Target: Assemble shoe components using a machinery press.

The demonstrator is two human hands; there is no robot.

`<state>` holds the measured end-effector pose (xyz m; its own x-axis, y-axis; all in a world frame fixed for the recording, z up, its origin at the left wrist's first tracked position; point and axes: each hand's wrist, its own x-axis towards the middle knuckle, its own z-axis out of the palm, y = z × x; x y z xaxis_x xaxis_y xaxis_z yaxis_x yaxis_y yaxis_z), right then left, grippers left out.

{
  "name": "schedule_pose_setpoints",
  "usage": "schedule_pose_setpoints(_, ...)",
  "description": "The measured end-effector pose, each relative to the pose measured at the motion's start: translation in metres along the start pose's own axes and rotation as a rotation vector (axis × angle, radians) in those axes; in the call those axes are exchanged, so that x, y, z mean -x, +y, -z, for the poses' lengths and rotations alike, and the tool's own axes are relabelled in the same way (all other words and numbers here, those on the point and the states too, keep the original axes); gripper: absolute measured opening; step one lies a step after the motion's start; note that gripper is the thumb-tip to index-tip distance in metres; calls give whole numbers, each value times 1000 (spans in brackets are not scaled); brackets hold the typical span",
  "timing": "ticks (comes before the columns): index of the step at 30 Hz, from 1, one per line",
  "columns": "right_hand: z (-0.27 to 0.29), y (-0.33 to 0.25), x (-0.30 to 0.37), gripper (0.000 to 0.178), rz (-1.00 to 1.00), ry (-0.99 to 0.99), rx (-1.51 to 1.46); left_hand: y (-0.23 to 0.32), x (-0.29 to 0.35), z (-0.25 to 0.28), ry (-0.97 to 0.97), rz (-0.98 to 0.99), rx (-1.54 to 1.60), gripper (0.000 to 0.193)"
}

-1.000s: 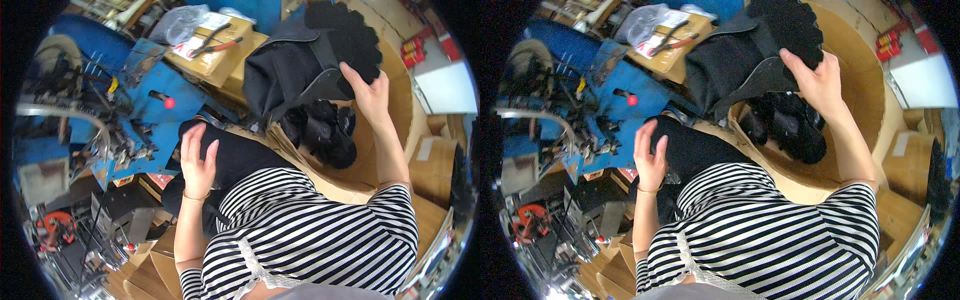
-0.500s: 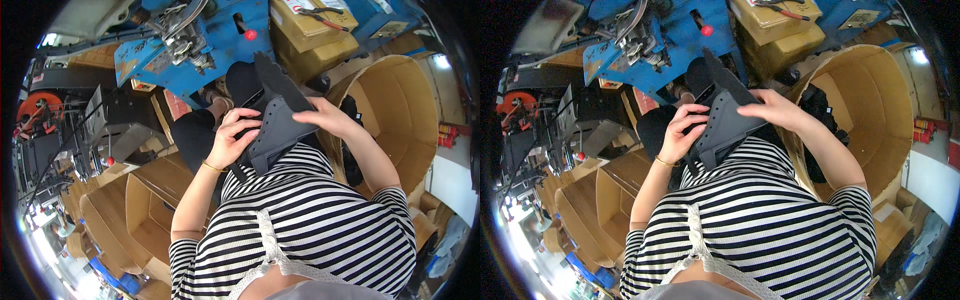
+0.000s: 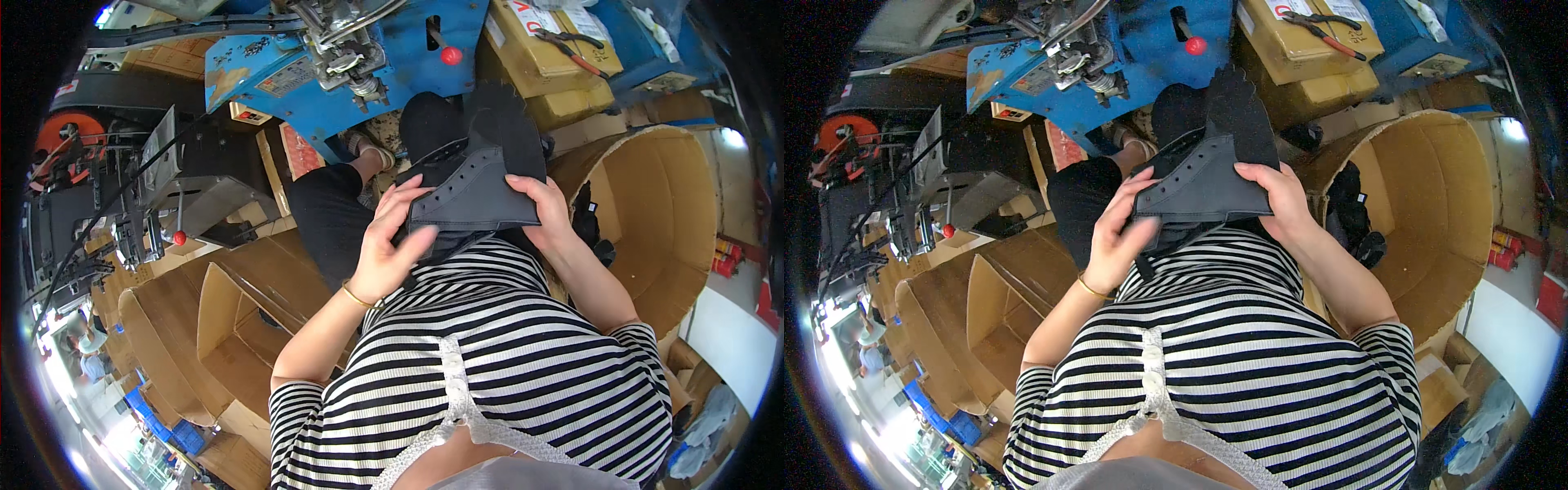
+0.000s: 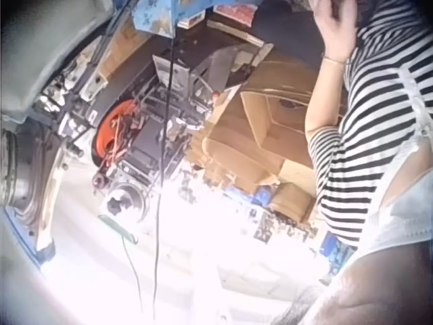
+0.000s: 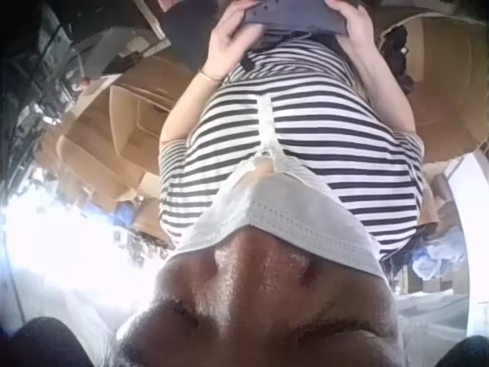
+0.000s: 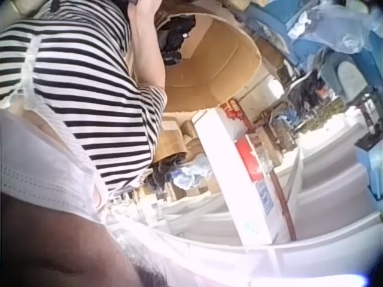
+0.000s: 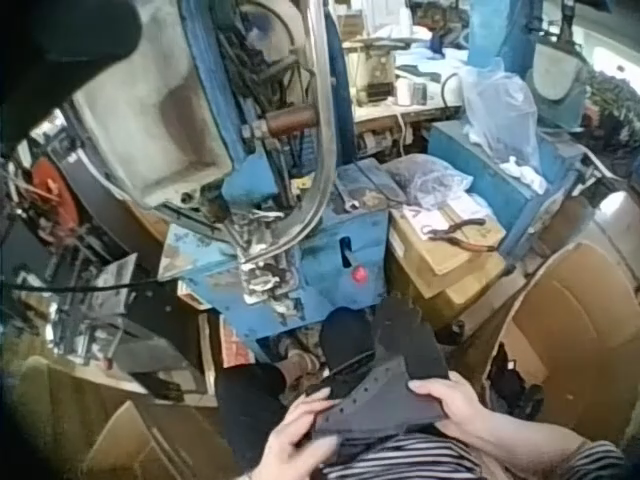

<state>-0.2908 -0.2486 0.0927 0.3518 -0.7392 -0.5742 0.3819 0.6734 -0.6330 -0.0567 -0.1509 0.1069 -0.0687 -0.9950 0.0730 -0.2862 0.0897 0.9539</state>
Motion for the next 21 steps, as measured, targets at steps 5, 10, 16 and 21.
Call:
schedule_pose_setpoints(5, -25, -6, -21, 27, 16, -51, -75, 14, -26, 11, 342, -105, -163, 19)
schedule_pose_setpoints(10, -42, -34, -44, 34, -27, -416, 15, 19, -51, 35, 467, -59, -183, 16)
schedule_pose_setpoints(16, -57, -29, -67, 26, -147, -311, -278, 24, -79, 58, 492, 139, 136, 20)
schedule_pose_setpoints(21, -98, -43, -61, 18, -34, -218, -255, 25, -93, 89, 514, 4, -208, 18)
